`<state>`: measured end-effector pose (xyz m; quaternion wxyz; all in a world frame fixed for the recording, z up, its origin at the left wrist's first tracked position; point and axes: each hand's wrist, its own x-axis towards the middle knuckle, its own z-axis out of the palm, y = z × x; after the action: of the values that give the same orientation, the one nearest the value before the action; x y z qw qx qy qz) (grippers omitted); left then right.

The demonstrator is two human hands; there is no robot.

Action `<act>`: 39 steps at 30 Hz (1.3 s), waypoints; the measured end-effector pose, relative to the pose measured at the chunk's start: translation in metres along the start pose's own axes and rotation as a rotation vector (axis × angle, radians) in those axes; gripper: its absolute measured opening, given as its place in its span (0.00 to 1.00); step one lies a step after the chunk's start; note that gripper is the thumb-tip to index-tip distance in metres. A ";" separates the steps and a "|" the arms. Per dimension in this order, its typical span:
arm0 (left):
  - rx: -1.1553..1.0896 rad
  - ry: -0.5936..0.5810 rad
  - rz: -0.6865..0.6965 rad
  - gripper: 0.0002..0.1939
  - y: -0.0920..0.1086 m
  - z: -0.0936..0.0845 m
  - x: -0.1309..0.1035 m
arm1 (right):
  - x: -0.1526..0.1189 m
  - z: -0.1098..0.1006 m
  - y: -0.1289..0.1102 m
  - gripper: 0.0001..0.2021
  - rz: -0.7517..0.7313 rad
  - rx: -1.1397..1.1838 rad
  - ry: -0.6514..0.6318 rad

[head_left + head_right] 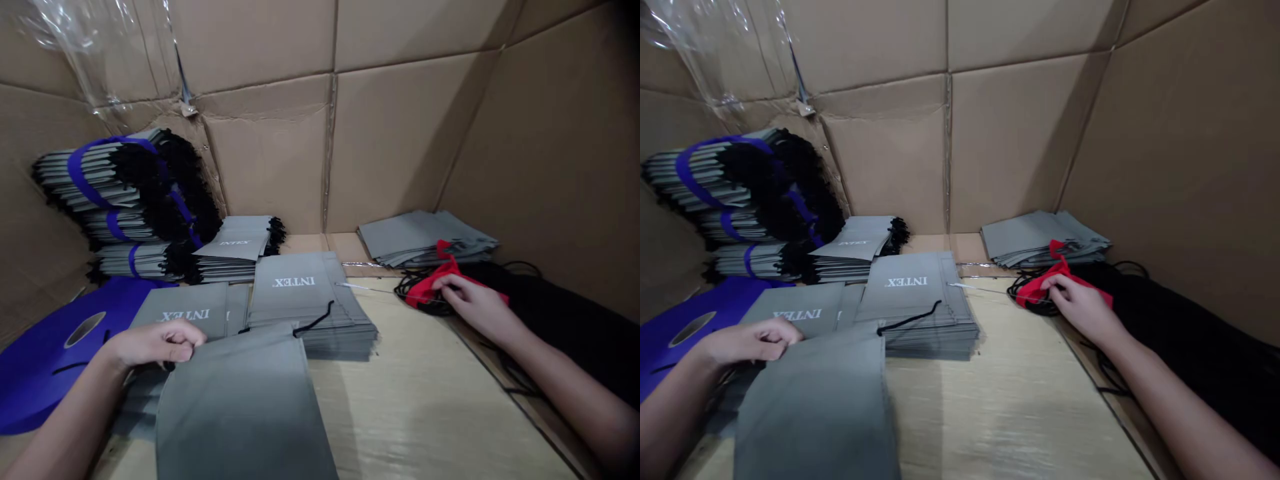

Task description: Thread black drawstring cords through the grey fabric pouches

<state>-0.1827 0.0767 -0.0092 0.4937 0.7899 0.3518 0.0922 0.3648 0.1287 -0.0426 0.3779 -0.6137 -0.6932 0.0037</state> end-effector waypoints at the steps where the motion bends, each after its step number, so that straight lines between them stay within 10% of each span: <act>1: -0.035 -0.022 -0.016 0.29 -0.001 0.002 0.003 | -0.001 -0.001 -0.003 0.03 -0.008 -0.065 -0.013; 9: -0.162 -0.078 -0.013 0.30 -0.004 0.008 0.010 | -0.023 -0.017 -0.088 0.10 -0.221 -0.301 0.046; 17: -0.246 -0.124 0.019 0.30 -0.008 0.021 0.024 | -0.055 -0.006 -0.226 0.06 -0.968 0.372 -0.102; 26: -0.297 -0.148 0.017 0.30 -0.008 0.024 0.025 | -0.062 0.018 -0.236 0.05 -0.945 0.493 0.239; 39: -0.287 -0.198 0.015 0.28 -0.010 0.025 0.026 | -0.067 0.020 -0.241 0.08 -0.830 0.494 0.340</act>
<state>-0.1560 0.0782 -0.0358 0.6331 0.7190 0.2790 0.0670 0.1475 0.0213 0.0208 0.5887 -0.1712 -0.7857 -0.0828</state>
